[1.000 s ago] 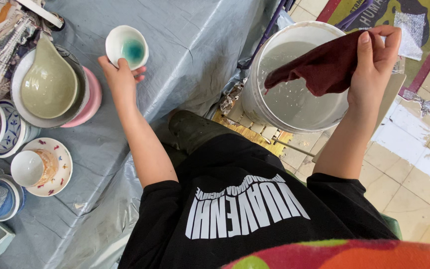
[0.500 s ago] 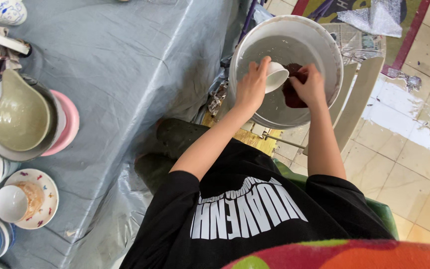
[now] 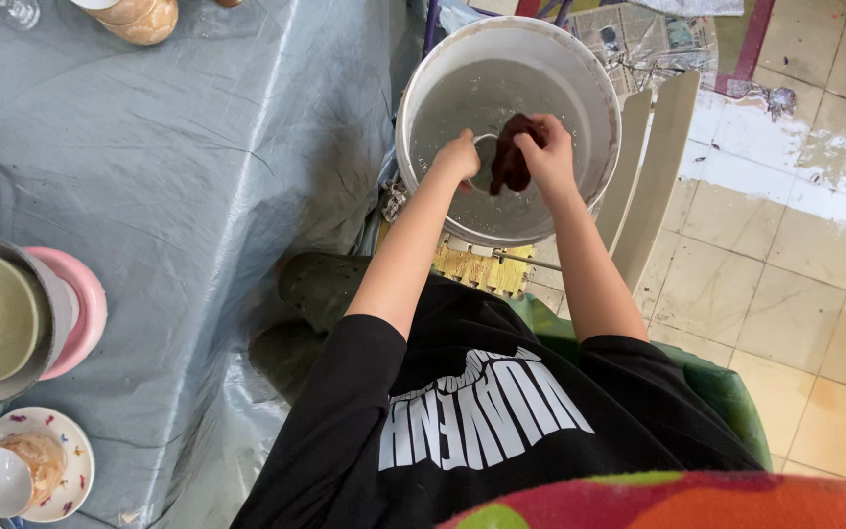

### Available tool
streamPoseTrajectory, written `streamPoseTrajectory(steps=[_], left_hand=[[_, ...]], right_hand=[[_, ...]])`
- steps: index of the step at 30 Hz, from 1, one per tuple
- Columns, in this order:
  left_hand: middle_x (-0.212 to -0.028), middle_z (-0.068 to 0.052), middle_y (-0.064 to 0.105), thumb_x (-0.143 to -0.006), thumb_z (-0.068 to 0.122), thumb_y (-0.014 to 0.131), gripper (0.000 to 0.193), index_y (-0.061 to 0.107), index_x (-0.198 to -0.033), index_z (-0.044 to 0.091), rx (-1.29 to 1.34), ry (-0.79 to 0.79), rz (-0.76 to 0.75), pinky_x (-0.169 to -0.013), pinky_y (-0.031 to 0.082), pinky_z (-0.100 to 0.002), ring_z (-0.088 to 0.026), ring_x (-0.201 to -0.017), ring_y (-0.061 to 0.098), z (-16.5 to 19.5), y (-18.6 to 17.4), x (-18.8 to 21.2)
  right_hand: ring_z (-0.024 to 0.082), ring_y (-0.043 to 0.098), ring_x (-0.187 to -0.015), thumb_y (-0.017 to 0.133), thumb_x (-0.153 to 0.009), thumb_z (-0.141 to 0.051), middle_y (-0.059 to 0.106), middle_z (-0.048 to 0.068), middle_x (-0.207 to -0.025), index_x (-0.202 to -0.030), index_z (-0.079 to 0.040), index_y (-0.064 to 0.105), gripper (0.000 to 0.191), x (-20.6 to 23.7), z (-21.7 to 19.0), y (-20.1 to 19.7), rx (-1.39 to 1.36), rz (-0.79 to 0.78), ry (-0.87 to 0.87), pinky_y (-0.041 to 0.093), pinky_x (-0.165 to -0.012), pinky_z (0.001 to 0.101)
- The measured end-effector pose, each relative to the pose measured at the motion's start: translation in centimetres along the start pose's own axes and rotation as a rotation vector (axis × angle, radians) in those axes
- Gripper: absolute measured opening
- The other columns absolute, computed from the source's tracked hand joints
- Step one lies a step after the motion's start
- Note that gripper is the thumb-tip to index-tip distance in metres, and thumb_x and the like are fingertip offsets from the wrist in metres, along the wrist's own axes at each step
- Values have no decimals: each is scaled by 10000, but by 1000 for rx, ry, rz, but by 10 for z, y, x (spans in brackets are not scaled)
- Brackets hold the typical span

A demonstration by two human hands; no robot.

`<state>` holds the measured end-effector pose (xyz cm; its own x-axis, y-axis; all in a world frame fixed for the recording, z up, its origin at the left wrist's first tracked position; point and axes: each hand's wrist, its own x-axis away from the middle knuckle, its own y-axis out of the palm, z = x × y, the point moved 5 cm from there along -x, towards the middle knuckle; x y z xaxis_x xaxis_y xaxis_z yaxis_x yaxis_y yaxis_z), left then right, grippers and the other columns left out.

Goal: The person sits at a table and cleans glazed pottery pieces one at a time. They dip each bowl, plate, or cup into a large basin of water, wipe it with a dark cloth, and place the cleaned piece on the table with the other finished ceramics.

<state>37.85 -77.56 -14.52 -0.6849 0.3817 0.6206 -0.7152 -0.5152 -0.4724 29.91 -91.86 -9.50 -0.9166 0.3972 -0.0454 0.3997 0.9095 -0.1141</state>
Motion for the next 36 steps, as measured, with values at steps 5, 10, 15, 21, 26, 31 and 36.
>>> streamPoseTrajectory(steps=[5, 10, 15, 21, 26, 31, 36], left_hand=[[-1262, -241, 644, -1005, 138, 529, 434, 347, -1387, 44, 441, 50, -78, -566, 661, -461, -370, -974, 750, 2, 12, -8], [-1301, -234, 609, -955, 74, 440, 499, 350, -1434, 182, 402, 216, -25, -634, 653, -488, -398, -1031, 718, 0, 10, -22], [-1432, -213, 451, -932, 63, 440, 547, 354, -1421, 294, 496, 96, -47, -657, 650, -544, -450, -1157, 632, -3, 10, -9], [-1402, -303, 320, -928, 61, 455, 577, 395, -1417, 361, 344, 184, 38, -777, 665, -568, -576, -1182, 506, 0, 8, 0], [-1416, -362, 356, -977, 187, 500, 503, 374, -1444, 327, 289, 241, 48, -864, 602, -560, -577, -1220, 506, -6, 4, -13], [-1371, -313, 572, -1015, 367, 413, 358, 425, -1359, 270, 512, 257, 113, -812, 620, -557, -472, -1232, 585, -7, -5, -13], [-1340, -308, 553, -1022, 571, 420, 459, 447, -1358, 261, 370, 372, 228, -997, 525, -541, -487, -1234, 566, -4, -5, -8]], right_hand=[[352, 691, -959, 691, -879, -22, 721, 202, -1022, -1151, 16, 611, 286, 10, -10, 29, 407, -224, -209, 542, -813, 411], [431, 667, -954, 703, -820, -54, 705, 230, -985, -1044, 6, 651, 238, 12, -12, 45, 682, -540, -296, 520, -813, 490], [370, 698, -899, 644, -814, -33, 733, 196, -960, -1056, 13, 707, 254, 5, -8, 48, 666, -587, -174, 535, -785, 465], [275, 766, -940, 530, -930, 10, 748, 122, -1020, -1154, 73, 642, 258, 4, 21, 58, -516, -131, 681, 658, -770, 449], [213, 704, -850, 556, -951, -29, 735, 88, -1008, -1210, 5, 670, 285, 6, 7, 59, -267, -130, 486, 574, -687, 393], [218, 680, -806, 579, -890, 0, 727, 127, -899, -1115, 8, 713, 261, 8, -37, 54, 370, -421, -96, 561, -737, 380], [192, 679, -783, 581, -926, -26, 714, 120, -881, -1151, -14, 699, 255, 2, -25, 55, 374, -444, -80, 553, -740, 351]])
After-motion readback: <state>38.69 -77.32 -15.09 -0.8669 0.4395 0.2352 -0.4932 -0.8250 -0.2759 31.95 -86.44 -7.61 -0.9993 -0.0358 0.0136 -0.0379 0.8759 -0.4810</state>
